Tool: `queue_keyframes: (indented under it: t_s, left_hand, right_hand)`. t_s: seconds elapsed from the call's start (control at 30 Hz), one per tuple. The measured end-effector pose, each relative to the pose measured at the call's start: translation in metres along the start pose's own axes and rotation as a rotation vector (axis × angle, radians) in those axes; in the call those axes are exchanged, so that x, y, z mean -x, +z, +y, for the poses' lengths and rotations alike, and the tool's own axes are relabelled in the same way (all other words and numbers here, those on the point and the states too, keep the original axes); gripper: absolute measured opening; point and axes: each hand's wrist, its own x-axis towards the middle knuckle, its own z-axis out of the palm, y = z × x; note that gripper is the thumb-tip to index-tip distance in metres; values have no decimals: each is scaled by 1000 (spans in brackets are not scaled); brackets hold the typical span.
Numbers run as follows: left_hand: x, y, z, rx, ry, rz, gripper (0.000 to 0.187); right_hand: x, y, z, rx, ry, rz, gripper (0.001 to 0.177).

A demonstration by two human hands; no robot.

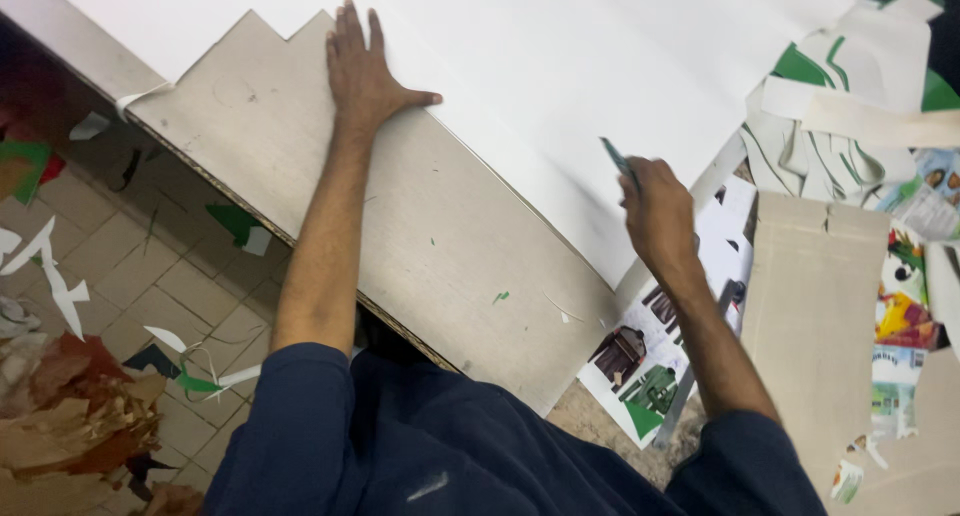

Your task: The person uses a utility knife to cut a large white sheet of fabric or foam board on a work table, following a cardboard template. The person repeatedly aligns the template, cuts along its edges, and removes the cut pieces.

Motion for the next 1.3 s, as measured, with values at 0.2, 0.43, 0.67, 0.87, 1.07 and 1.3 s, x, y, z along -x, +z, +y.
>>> queue_keyframes:
  t_s: [0.2,0.43,0.67,0.87,1.07,1.3]
  left_hand:
    - [9,-15,8,30,-6,50,158]
    - [18,-22,11,109,3,88,153]
    - [13,-18,9,110,19,118,155]
    - [15,-13,8,76,1,62,157]
    - [6,-8,3,36,15,4,159]
    - [5,-10,-1,33,24,-31,159]
  right_hand:
    - [-209,138,-81,153,-507,-176,31]
    - [-307,240,-111,134,-739,-81,35]
    - [-275,215,-98,-97,-334,-332,37]
    - [-187,118,-65,178,-47,-447,46]
    - [-78,61,-14,412,99,-323,40]
    - [82,41,50,193,449,74,21]
